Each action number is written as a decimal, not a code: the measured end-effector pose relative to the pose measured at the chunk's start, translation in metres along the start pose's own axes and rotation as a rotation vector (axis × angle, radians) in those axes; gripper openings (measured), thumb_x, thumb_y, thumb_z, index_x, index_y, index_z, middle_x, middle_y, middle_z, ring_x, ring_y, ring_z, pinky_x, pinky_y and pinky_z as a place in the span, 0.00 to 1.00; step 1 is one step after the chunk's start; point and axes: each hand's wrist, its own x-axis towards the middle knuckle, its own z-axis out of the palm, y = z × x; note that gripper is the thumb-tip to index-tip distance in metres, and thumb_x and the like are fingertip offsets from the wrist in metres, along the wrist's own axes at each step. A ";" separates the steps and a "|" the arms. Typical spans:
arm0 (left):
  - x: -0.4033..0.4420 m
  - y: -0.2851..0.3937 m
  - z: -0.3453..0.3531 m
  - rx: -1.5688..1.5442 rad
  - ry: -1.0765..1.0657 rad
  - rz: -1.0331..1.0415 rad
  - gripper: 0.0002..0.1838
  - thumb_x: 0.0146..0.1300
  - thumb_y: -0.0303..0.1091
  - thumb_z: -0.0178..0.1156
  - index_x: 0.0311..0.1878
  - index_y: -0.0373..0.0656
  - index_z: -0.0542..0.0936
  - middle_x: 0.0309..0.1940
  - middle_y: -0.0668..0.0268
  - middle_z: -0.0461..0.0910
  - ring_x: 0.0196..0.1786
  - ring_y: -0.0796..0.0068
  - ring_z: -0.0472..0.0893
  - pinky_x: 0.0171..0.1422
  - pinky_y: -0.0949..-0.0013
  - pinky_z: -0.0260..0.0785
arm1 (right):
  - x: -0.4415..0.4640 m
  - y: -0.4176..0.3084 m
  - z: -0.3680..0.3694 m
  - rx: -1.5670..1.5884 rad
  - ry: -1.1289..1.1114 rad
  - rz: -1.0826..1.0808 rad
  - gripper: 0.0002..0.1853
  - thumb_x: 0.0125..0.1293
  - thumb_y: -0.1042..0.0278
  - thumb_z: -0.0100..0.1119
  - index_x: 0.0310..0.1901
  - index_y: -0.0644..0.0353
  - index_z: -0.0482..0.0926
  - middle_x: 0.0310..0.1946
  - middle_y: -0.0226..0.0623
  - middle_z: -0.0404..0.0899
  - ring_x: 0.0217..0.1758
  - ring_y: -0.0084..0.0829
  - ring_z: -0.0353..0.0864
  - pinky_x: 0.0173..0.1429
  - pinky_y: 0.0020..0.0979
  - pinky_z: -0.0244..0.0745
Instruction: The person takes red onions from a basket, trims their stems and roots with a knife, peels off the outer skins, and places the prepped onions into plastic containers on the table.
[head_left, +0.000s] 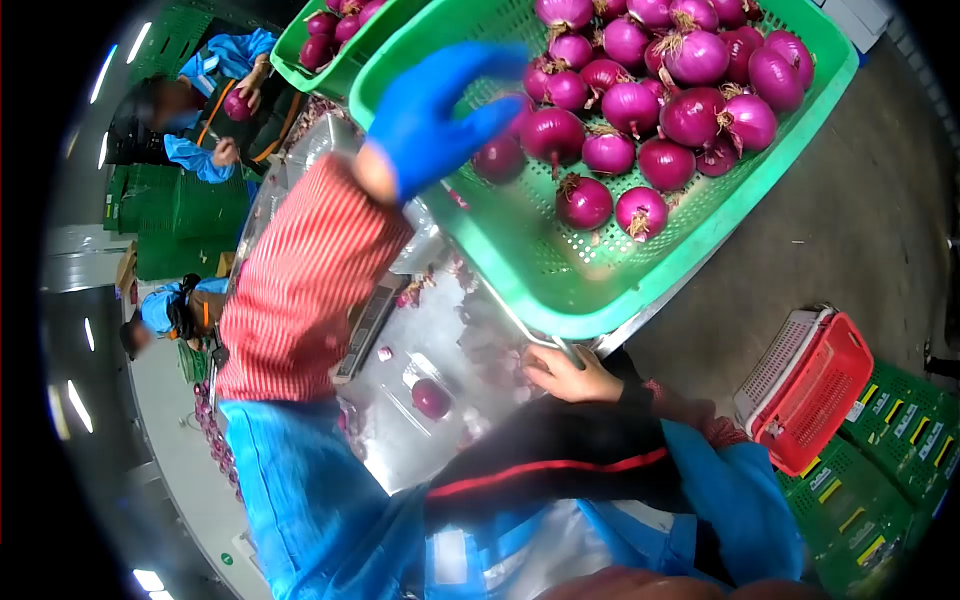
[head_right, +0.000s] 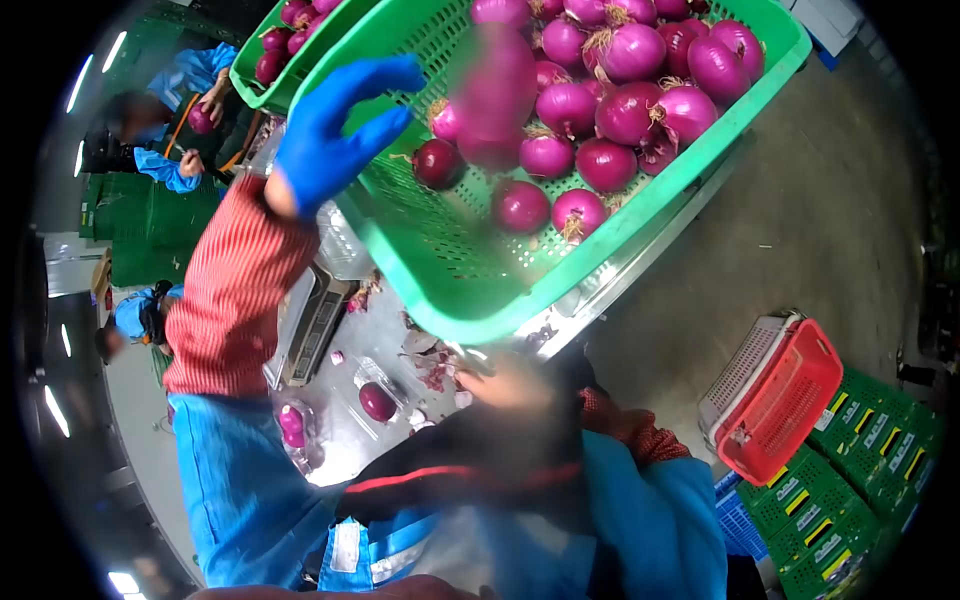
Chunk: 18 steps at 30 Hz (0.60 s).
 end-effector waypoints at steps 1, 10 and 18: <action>0.014 0.001 0.006 -0.010 -0.056 -0.029 0.21 0.63 0.33 0.66 0.59 0.44 0.78 0.52 0.62 0.82 0.56 0.68 0.80 0.62 0.65 0.71 | -0.002 -0.021 -0.007 0.050 0.021 0.047 0.18 0.59 0.58 0.66 0.45 0.60 0.76 0.38 0.44 0.78 0.42 0.40 0.79 0.45 0.41 0.73; 0.056 -0.032 0.200 0.174 -1.148 -0.015 0.31 0.53 0.53 0.68 0.57 0.48 0.78 0.47 0.54 0.83 0.43 0.53 0.84 0.48 0.54 0.78 | 0.012 0.040 -0.009 0.483 -0.049 -0.263 0.19 0.67 0.65 0.53 0.58 0.58 0.73 0.33 0.43 0.79 0.34 0.35 0.80 0.38 0.37 0.76; 0.066 -0.060 0.258 0.492 -1.271 -0.112 0.35 0.51 0.43 0.70 0.63 0.49 0.70 0.46 0.55 0.83 0.40 0.56 0.85 0.42 0.57 0.79 | -0.027 0.011 -0.039 0.114 0.088 -0.052 0.21 0.70 0.55 0.52 0.59 0.58 0.75 0.44 0.49 0.82 0.45 0.43 0.82 0.49 0.42 0.76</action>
